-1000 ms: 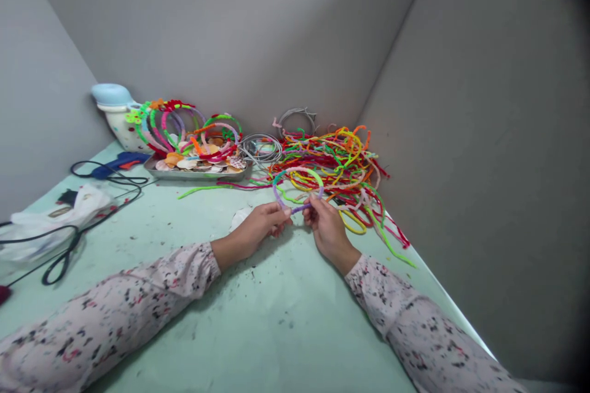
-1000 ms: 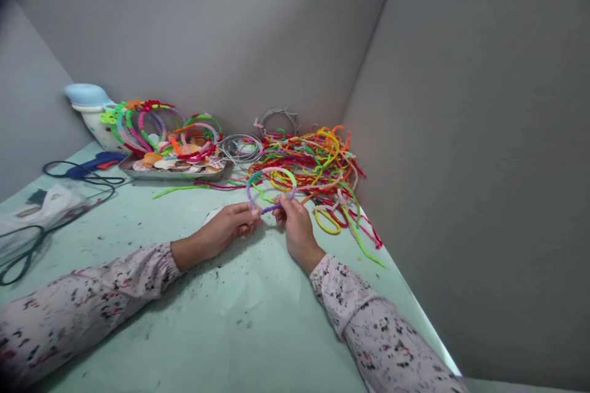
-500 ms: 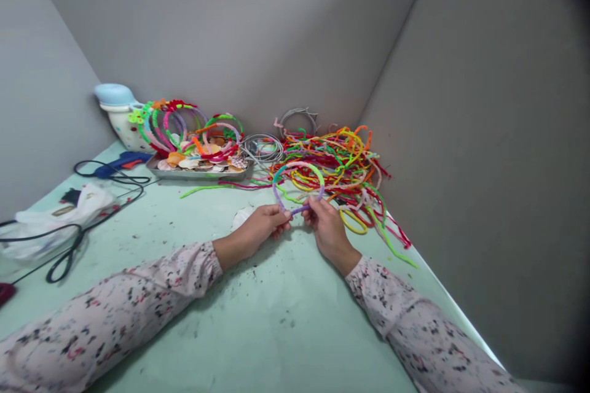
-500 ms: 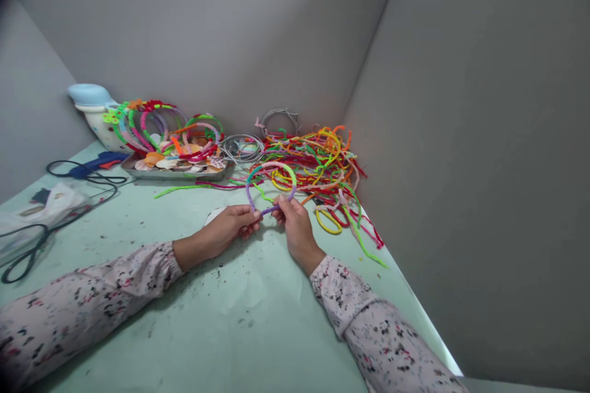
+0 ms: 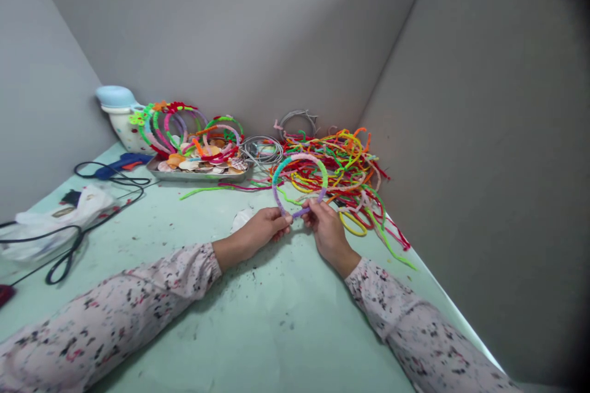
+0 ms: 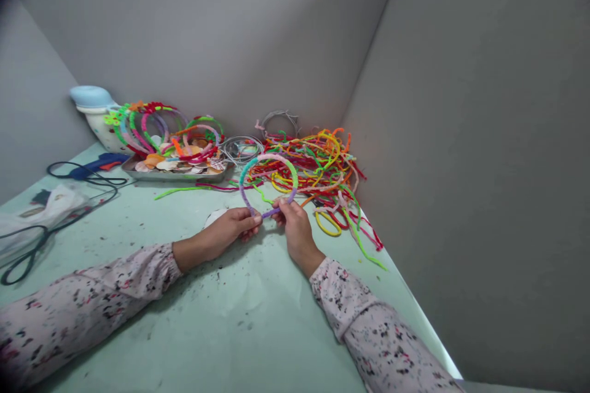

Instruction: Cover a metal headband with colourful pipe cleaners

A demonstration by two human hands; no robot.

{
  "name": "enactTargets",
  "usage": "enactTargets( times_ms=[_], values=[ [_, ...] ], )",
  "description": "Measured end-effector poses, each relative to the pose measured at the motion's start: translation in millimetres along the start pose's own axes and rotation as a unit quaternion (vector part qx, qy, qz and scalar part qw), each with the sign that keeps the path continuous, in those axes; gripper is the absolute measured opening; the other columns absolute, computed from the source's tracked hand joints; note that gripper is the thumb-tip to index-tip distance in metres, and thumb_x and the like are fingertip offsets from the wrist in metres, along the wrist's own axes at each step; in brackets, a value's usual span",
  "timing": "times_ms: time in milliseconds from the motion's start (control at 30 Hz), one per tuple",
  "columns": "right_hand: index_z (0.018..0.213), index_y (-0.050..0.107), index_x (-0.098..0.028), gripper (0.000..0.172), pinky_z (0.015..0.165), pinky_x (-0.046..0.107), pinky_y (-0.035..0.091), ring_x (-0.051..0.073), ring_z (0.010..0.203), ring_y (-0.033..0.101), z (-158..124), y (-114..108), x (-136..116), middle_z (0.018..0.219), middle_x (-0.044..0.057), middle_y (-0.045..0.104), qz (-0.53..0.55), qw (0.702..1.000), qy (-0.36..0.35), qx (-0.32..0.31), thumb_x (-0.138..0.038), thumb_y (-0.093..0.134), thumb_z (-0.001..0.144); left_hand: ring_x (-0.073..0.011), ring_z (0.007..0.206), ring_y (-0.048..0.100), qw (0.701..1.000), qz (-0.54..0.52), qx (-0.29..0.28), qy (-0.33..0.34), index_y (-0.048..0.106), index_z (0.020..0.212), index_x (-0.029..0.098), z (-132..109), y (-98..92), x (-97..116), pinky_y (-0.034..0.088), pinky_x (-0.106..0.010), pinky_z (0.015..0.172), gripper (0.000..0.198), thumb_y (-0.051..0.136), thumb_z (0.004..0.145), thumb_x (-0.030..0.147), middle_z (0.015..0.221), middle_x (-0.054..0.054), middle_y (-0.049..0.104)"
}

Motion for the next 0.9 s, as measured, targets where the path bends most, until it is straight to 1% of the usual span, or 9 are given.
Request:
enactTargets(
  times_ms=[100,200,333,433,567,767,900],
  values=[
    [0.074,0.063,-0.021,0.026,0.052,0.025,0.035,0.011,0.055,0.048,1.7,-3.3,1.3,0.06,-0.003,0.056,0.006,1.0,0.003,0.012,-0.046,0.065,0.074,-0.0099,0.058,0.046,0.999,-0.018,-0.023,0.014,0.064,0.081,0.014,-1.9,3.4,6.5,0.035,-0.023,0.055,0.027,0.066,0.074,0.04,0.07,-0.001,0.057],
    [0.072,0.062,-0.02,0.025,0.052,0.025,0.035,0.011,0.054,0.048,2.5,-5.6,1.6,0.059,-0.003,0.056,0.009,1.0,0.002,0.022,-0.045,0.065,0.074,-0.0114,0.066,0.05,0.998,-0.033,-0.024,0.039,0.066,0.097,0.016,-3.1,2.1,13.1,0.038,-0.023,0.057,0.032,0.069,0.072,0.036,0.082,-0.003,0.061],
    [0.071,0.062,-0.02,0.026,0.051,0.024,0.034,0.011,0.054,0.047,1.8,-6.5,1.4,0.058,-0.003,0.055,0.012,0.999,0.002,0.03,-0.045,0.067,0.072,-0.0116,0.07,0.052,0.995,-0.092,-0.014,0.037,0.066,0.102,0.017,-1.5,-2.5,12.4,0.039,-0.022,0.058,0.033,0.067,0.074,0.035,0.087,-0.004,0.061],
    [0.071,0.061,-0.02,0.026,0.051,0.025,0.034,0.011,0.053,0.047,1.4,-6.9,1.6,0.057,-0.003,0.055,0.012,0.999,0.007,0.036,-0.045,0.067,0.072,-0.0117,0.07,0.053,0.993,-0.117,-0.005,0.023,0.067,0.101,0.016,0.9,-5.3,7.3,0.039,-0.022,0.058,0.031,0.066,0.077,0.035,0.082,-0.004,0.061],
    [0.071,0.062,-0.02,0.024,0.051,0.024,0.034,0.011,0.053,0.047,1.6,-5.1,0.4,0.057,-0.004,0.056,0.019,0.999,0.003,0.027,-0.044,0.066,0.073,-0.0103,0.064,0.052,0.995,-0.096,0.001,0.016,0.067,0.096,0.015,2.4,-6.2,2.8,0.037,-0.021,0.057,0.026,0.065,0.078,0.034,0.075,-0.003,0.061],
    [0.072,0.063,-0.019,0.025,0.051,0.024,0.034,0.01,0.053,0.047,1.2,-4.5,1.1,0.058,-0.003,0.057,0.02,1.0,0.005,0.021,-0.044,0.067,0.073,-0.0081,0.059,0.049,0.997,-0.081,0.004,0.02,0.064,0.081,0.014,3.0,-5.3,2.7,0.036,-0.021,0.056,0.02,0.065,0.078,0.033,0.075,-0.003,0.063],
    [0.072,0.063,-0.019,0.026,0.051,0.023,0.035,0.009,0.053,0.047,1.8,-4.4,1.4,0.057,-0.004,0.057,0.017,1.0,0.002,0.017,-0.044,0.067,0.073,-0.0072,0.057,0.047,0.997,-0.077,0.008,0.009,0.063,0.08,0.013,4.2,-5.5,0.8,0.035,-0.021,0.055,0.019,0.064,0.078,0.032,0.076,-0.003,0.064]
  ],
)
Point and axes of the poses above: each hand's wrist, its own z-axis towards the middle knuckle, its own y-axis out of the palm, x = y × z, the point moved 8 cm from there along z, towards the middle knuckle
